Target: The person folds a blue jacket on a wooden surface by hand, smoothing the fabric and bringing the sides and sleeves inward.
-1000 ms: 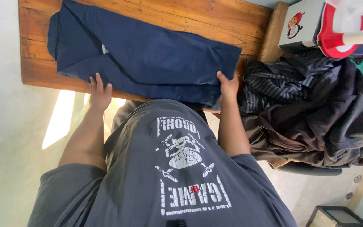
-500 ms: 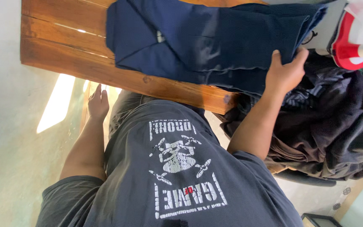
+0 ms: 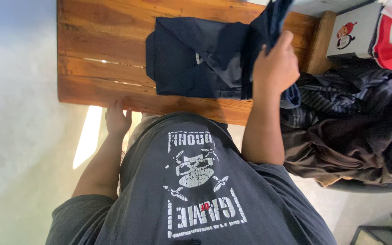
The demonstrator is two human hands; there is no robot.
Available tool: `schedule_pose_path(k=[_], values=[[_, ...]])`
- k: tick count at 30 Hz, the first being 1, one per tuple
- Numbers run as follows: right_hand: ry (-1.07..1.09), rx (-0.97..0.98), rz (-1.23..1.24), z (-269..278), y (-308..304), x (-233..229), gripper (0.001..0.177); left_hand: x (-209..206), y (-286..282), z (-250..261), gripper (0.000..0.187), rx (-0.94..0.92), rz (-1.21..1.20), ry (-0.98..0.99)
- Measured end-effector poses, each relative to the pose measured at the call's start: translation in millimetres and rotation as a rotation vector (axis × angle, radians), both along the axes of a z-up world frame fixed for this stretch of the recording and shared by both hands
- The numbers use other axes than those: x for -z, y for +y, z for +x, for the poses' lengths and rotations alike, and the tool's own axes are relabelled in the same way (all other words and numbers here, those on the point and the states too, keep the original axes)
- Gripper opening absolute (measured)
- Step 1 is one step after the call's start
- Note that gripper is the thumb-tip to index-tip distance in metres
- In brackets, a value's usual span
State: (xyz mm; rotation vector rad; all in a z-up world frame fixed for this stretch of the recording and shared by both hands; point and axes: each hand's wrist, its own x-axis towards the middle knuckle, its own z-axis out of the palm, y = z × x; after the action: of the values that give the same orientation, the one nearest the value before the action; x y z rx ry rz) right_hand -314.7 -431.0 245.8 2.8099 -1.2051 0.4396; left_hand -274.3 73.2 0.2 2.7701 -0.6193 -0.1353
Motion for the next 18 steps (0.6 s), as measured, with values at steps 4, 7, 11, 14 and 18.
schedule_pose_path(k=[4, 7, 11, 14, 18], values=[[0.05, 0.002, -0.013, 44, 49, 12, 0.039, 20, 5, 41, 0.048, 0.17, -0.028, 0.134], [0.177, 0.054, 0.001, 87, 92, 39, 0.028, 21, -2, 65, 0.039, 0.237, -0.07, 0.278], [0.355, -0.022, 0.078, 134, 161, 98, 0.045, -5, -19, 95, 0.049, 0.269, -0.039, 0.548], [0.57, -0.143, 0.308, 153, 224, 142, 0.057, -24, -29, 112, 0.049, 0.352, 0.088, 0.649], [0.999, -0.397, 0.809, 142, 271, 148, 0.087, -51, -29, 124, 0.043, 0.275, 0.114, 0.886]])
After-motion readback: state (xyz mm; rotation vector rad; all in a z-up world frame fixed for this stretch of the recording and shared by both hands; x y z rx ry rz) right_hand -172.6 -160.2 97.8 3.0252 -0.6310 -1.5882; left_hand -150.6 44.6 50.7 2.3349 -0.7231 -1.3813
